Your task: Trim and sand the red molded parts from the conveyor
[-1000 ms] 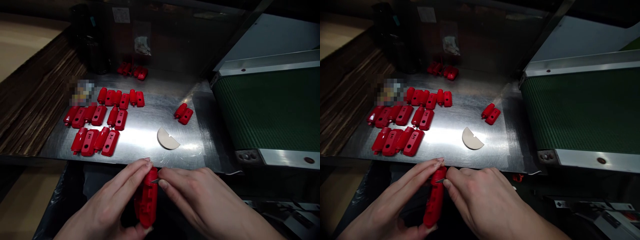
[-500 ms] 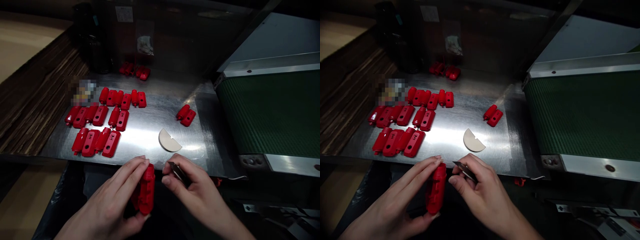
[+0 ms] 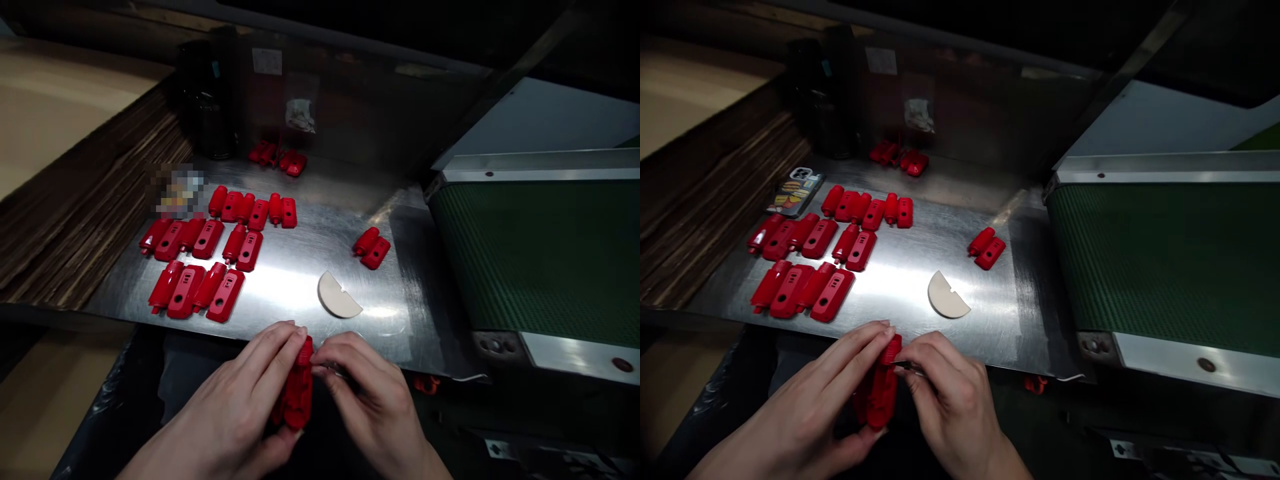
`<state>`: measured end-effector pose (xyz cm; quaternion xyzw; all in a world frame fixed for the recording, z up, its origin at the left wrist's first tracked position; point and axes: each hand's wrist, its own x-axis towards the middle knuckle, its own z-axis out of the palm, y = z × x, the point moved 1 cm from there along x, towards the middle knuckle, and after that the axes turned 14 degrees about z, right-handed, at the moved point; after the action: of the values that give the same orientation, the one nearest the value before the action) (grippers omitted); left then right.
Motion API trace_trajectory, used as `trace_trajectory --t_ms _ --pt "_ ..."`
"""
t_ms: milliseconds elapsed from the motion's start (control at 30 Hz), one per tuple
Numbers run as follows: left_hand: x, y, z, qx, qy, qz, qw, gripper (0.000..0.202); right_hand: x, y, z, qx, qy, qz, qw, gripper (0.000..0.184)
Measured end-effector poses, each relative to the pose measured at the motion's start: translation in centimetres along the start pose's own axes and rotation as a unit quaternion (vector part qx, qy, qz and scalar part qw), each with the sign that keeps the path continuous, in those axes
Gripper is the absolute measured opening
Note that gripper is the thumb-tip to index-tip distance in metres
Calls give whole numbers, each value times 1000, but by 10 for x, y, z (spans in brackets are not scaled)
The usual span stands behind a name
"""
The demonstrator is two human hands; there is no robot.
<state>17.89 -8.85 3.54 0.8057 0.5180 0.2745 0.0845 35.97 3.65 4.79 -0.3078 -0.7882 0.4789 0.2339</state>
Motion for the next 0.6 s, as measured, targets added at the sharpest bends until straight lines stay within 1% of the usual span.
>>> trace_trajectory --t_ms 33,100,167,200,233,267,333,367,433,467,500,567,600 --pt "1 0 1 -4 -2 0 1000 93 1 -1 -2 -12 -6 2 1000 28" --pt "2 -1 4 -23 -9 2 1000 96 4 -1 -8 -29 -45 28 998 22" --pt "2 -1 5 -47 -1 2 999 99 10 4 -20 -26 -84 73 993 15" --pt "2 -2 4 -59 9 0 998 101 12 9 -29 -38 -76 105 991 20" --pt "2 -3 3 -70 19 -3 997 102 15 17 -39 -67 -45 142 987 27" --pt "1 -4 1 -81 27 -8 996 103 17 27 -49 -110 3 179 978 35" --pt "1 -6 -3 -110 34 -18 993 105 20 51 -69 -209 103 250 940 43" --pt "1 -7 -4 -126 33 -23 991 107 21 64 -78 -251 134 276 918 43" --pt "0 -9 -6 -159 31 -32 986 114 23 86 -90 -301 163 299 891 35" --pt "0 -9 -6 -175 30 -38 983 116 24 94 -93 -322 168 301 882 30" --pt "-1 -10 -5 -192 30 -45 980 118 25 100 -95 -340 168 296 876 29" --pt "-2 -10 -1 -232 38 -81 969 120 26 102 -93 -367 155 275 875 39" --pt "-3 -10 2 -261 53 -106 958 119 26 99 -90 -377 149 261 876 42"
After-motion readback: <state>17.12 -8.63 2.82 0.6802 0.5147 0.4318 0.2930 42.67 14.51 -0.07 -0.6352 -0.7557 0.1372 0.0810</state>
